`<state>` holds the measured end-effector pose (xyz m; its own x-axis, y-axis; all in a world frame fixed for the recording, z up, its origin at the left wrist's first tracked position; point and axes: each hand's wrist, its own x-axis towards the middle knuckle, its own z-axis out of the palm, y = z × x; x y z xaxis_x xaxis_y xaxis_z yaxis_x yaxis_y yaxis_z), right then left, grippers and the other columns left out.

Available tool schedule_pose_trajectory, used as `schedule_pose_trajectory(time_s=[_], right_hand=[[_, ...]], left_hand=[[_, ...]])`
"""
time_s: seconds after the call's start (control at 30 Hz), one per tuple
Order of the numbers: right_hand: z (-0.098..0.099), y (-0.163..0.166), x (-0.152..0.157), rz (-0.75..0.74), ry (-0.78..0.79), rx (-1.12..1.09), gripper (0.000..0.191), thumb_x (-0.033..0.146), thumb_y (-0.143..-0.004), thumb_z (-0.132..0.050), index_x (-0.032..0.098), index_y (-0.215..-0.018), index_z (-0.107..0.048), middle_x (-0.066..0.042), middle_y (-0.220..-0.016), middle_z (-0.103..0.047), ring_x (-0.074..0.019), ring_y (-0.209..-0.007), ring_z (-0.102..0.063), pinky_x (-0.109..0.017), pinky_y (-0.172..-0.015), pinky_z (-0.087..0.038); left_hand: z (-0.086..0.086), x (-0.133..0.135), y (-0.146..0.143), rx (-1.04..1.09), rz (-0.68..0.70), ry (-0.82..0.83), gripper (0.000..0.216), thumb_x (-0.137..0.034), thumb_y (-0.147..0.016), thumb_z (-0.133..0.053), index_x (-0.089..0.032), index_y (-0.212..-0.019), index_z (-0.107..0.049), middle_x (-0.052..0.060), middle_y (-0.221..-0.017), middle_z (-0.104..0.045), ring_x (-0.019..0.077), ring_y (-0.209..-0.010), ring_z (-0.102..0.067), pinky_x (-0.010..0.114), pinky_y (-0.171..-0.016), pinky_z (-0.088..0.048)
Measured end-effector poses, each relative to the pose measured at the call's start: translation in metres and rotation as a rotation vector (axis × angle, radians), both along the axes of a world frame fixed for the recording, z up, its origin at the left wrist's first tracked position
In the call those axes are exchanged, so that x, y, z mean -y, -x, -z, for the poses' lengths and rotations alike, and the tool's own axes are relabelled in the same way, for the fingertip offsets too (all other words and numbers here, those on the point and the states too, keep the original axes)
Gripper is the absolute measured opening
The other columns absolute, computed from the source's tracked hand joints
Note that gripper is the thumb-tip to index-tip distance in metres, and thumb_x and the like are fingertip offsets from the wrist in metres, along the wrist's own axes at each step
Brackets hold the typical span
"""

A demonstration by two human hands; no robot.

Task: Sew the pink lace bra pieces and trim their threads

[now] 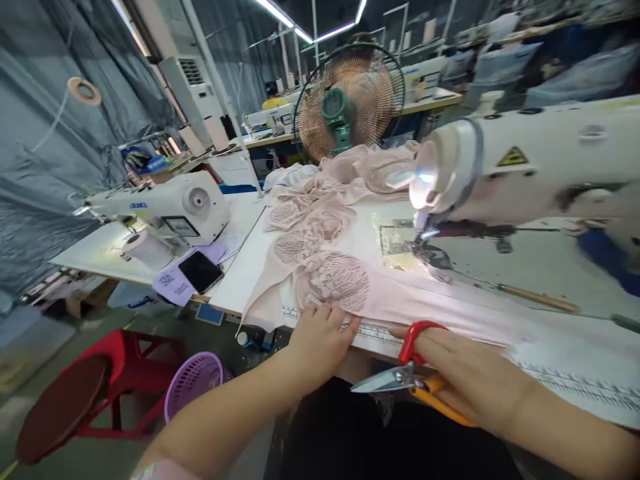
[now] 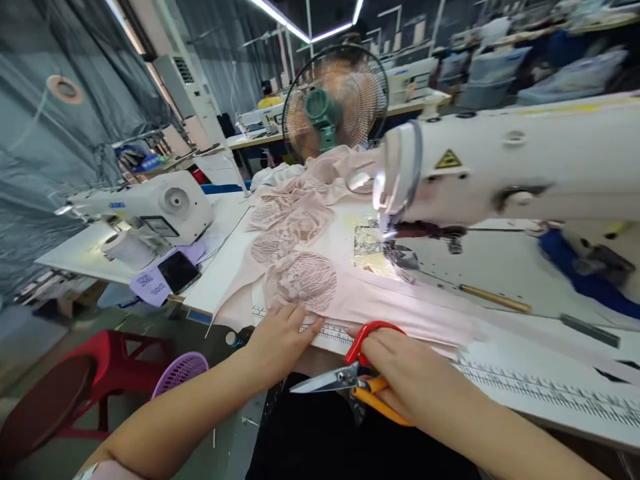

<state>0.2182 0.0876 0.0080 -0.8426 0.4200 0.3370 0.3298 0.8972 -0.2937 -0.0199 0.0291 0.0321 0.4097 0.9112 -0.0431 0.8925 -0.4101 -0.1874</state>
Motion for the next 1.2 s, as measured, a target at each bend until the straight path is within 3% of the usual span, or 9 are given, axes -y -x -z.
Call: schedule_pose_trajectory(time_s=[0.13, 0.33, 0.6, 0.8, 0.97, 1.2], right_hand=[[0.004, 0.031, -0.003, -0.089, -0.166, 0.019, 0.026, 0.005, -0.065, -0.044, 0.024, -0.081, -0.047, -0.004, -0.077, -0.062, -0.0243, -0.074, -0.062, -0.035, -0.066, -0.051], [-0.010, 0.047, -0.009, -0.150, -0.263, 0.069, 0.023, 0.007, -0.062, -0.047, 0.025, -0.075, -0.042, -0.003, -0.070, -0.062, -0.0239, -0.065, -0.061, -0.035, -0.063, -0.050], [-0.011, 0.046, -0.009, -0.158, -0.162, 0.146, 0.023, 0.008, -0.062, -0.043, 0.022, -0.079, -0.049, -0.006, -0.073, -0.064, -0.0258, -0.067, -0.062, -0.038, -0.058, -0.052], [-0.005, 0.041, -0.010, -0.135, -0.096, 0.200, 0.018, 0.010, -0.064, -0.043, 0.023, -0.075, -0.046, -0.009, -0.080, -0.064, -0.0285, -0.073, -0.061, -0.042, -0.060, -0.052], [0.007, 0.035, -0.012, -0.137, -0.018, 0.209, 0.017, 0.012, -0.075, -0.044, 0.023, -0.088, -0.050, -0.007, -0.087, -0.064, -0.0282, -0.081, -0.061, -0.046, -0.069, -0.053], [-0.005, 0.040, -0.013, -0.182, -0.143, 0.147, 0.018, 0.012, -0.069, -0.051, 0.022, -0.084, -0.053, -0.005, -0.079, -0.066, -0.0275, -0.072, -0.065, -0.042, -0.059, -0.055]], left_hand=[[0.003, 0.003, 0.002, 0.053, 0.012, -0.016, 0.039, -0.023, -0.097, -0.037, -0.016, -0.133, -0.050, 0.014, -0.107, -0.062, 0.0295, -0.102, -0.057, 0.045, -0.081, -0.048], [0.006, 0.001, 0.008, 0.098, 0.055, -0.036, 0.038, -0.023, -0.097, -0.035, -0.014, -0.129, -0.052, 0.013, -0.103, -0.061, 0.0278, -0.099, -0.056, 0.042, -0.076, -0.046], [0.005, -0.019, 0.044, 0.139, 0.099, 0.052, 0.033, -0.023, -0.095, -0.046, -0.027, -0.125, -0.060, 0.009, -0.116, -0.059, 0.0246, -0.109, -0.053, 0.036, -0.087, -0.044], [0.003, -0.030, 0.066, 0.231, 0.019, 0.036, 0.028, -0.023, -0.095, -0.049, -0.025, -0.113, -0.069, 0.010, -0.116, -0.061, 0.0259, -0.107, -0.053, 0.038, -0.089, -0.044], [-0.001, -0.036, 0.082, 0.376, 0.005, 0.092, 0.025, -0.025, -0.094, -0.053, -0.021, -0.108, -0.072, 0.010, -0.115, -0.063, 0.0251, -0.111, -0.053, 0.036, -0.094, -0.043], [0.004, -0.044, 0.090, 0.636, -0.076, 0.114, 0.007, -0.015, -0.085, -0.062, -0.014, -0.088, -0.069, 0.008, -0.099, -0.065, 0.0203, -0.097, -0.058, 0.032, -0.088, -0.047]])
